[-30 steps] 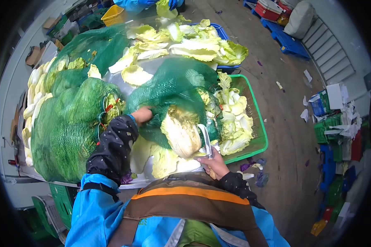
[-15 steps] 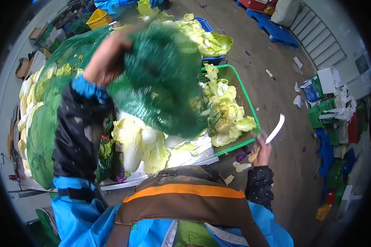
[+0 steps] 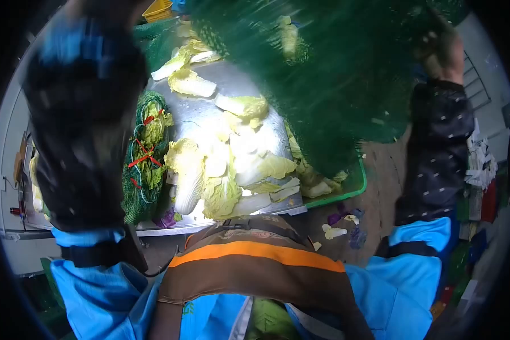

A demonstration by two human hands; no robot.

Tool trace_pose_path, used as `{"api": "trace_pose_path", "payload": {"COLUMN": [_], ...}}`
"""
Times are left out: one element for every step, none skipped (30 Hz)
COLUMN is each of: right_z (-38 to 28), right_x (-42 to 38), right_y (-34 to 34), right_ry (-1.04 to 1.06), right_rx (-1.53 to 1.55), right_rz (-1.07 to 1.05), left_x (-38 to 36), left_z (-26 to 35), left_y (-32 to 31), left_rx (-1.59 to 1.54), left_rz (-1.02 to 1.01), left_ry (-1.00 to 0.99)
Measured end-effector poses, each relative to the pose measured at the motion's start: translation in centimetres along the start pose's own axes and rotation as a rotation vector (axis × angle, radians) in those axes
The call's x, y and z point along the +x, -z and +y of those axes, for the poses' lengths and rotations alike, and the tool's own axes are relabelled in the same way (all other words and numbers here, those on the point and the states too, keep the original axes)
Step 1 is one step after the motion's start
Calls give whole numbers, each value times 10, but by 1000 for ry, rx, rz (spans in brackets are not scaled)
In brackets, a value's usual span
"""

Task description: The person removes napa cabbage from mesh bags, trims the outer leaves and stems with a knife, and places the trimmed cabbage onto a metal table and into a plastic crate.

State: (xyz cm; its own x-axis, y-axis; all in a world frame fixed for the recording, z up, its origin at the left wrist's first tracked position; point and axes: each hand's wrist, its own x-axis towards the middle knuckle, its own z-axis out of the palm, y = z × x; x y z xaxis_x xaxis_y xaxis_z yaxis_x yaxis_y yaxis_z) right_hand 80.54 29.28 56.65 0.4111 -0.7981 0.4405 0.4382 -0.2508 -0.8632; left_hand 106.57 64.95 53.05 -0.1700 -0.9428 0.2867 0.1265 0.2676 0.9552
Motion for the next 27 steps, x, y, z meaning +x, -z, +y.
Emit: {"api": "trace_pose_path", "payload": {"right_z": [-20, -42, -60, -76, -90, -100, -108, -116, -125, -131, -139, -151, -159, -166, -167, -168, -169, -169, -169, -168, -167, -167, -164, -164, -164, -171, -169], "right_x": [11, 22, 21, 20, 8, 34, 54, 30, 6, 14, 25, 47, 45, 37, 31, 24, 20, 17, 13, 9, 7, 3, 0, 0, 3, 14, 20], "right_y": [2, 5, 3, -2, -14, 6, 25, 8, -10, -1, 18, 46, 58, 61, 65, 70, 74, 80, 84, 89, 94, 99, 105, 112, 124, 151, 164], "right_ry": [37, 70, 100, 122, 120, 144, 166, 184, 208, 227, 237, 465, 361, 318, 306, 299, 293, 287, 279, 273, 264, 257, 249, 231, 206, 49, 52], "right_rx": [1, -5, -12, -22, -39, -68, -100, -135, -169, -213, -257, -577, -409, -369, -374, -386, -404, -418, -431, -439, -448, -460, -474, -476, -466, -250, -262], "right_rz": [16, 30, 59, 94, 179, 58, -60, 37, 131, -17, -165, -96, -212, -219, -200, -174, -163, -157, -155, -150, -144, -137, -122, -115, -121, -281, -277], "left_x": [1, -4, -10, -44, -80, -122, -148, -169, -178, -175, -173, -172, -170, -162, -152, -130, -112, -92, -67, -37, 0, 37, 71, 99, 118, 133, 146], "left_z": [-9, -29, -72, -111, -171, -218, -247, -270, -285, -292, -298, -304, -313, -324, -330, -329, -338, -351, -363, -383, -391, -396, -396, -407, -423, -401, -373], "left_y": [14, 16, -22, -46, -57, -75, -99, -119, -127, -127, -130, -135, -136, -133, -129, -129, -129, -129, -121, -116, -115, -114, -112, -110, -109, -116, -124], "left_rx": [-31, 42, 589, 847, 1054, 1328, 1284, 1245, 1200, 1192, 1227, 1258, 1246, 1271, 1297, 1270, 1295, 1338, 1214, 1294, 1225, 1208, 1114, 1086, 854, 633, 411], "left_rz": [64, 175, 620, 632, 612, 515, 450, 481, 512, 503, 540, 586, 594, 584, 565, 541, 573, 630, 630, 621, 595, 518, 490, 382, 285, 236, 181], "left_ry": [-138, -187, -73, 251, 292, 544, 807, 980, 1149, 1142, 1143, 1152, 1155, 1130, 1103, 1133, 1041, 911, 756, 604, 515, 491, 426, 388, 313, 423, 526]}}
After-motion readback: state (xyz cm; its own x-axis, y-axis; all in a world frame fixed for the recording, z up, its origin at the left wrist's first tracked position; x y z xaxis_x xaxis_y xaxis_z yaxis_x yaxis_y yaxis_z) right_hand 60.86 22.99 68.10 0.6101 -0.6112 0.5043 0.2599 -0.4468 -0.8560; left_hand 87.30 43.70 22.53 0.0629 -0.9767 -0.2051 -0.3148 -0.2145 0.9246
